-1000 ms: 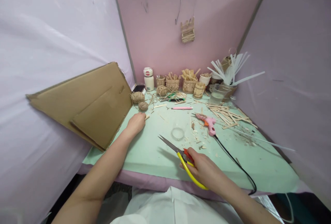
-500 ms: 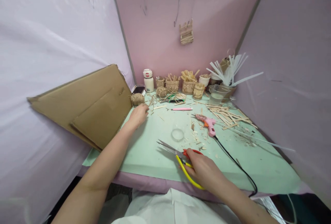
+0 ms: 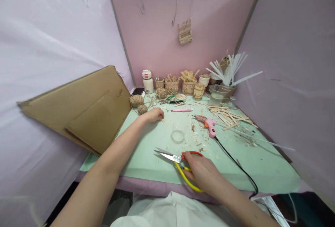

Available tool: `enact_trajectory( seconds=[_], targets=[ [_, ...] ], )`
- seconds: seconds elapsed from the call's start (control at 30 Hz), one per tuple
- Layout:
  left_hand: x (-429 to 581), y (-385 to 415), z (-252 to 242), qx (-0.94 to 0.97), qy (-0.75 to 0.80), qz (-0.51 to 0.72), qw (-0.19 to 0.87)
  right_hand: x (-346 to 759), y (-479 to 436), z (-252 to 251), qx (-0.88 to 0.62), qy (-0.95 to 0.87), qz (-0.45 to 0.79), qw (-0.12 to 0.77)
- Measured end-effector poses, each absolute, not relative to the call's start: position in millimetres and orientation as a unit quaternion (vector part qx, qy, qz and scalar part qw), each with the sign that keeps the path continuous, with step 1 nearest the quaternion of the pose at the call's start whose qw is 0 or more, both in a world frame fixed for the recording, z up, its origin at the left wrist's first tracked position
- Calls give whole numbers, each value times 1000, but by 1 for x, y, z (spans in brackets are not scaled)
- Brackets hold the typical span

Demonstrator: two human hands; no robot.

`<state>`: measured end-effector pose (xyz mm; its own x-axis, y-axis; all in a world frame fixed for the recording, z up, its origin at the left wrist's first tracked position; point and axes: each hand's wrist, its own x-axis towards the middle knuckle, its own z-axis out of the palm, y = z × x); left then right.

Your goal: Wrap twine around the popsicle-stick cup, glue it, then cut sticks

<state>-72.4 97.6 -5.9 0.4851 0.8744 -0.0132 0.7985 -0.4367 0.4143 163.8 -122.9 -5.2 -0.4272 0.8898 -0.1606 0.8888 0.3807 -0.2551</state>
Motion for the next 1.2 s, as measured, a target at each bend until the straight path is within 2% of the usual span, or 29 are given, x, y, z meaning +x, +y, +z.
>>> enact_trajectory(
  seconds=[0.23, 0.43, 0.5, 0.6, 0.67, 0.93, 1.2],
  targets=[
    [-74, 94, -6, 828, 488, 133, 241, 165, -123, -10, -530, -836, 139, 2],
    [-81, 75, 10, 775, 508, 237, 291, 165, -122, -14, -533, -833, 148, 13],
    [-82, 65, 16, 708, 513, 300, 382, 165, -122, -13, -533, -833, 150, 8],
    [-81, 52, 22, 525, 490, 385, 580, 165, -122, -11, -531, -835, 146, -2],
    [-80, 48, 22, 469, 477, 392, 631, 164, -122, -11, -530, -836, 144, -1],
    [-78, 49, 2, 369, 472, 410, 688, 163, -123, -9, -531, -834, 147, -6],
    [-81, 53, -4, 334, 488, 458, 664, 161, -125, -5, -543, -826, 149, -10]
  ],
)
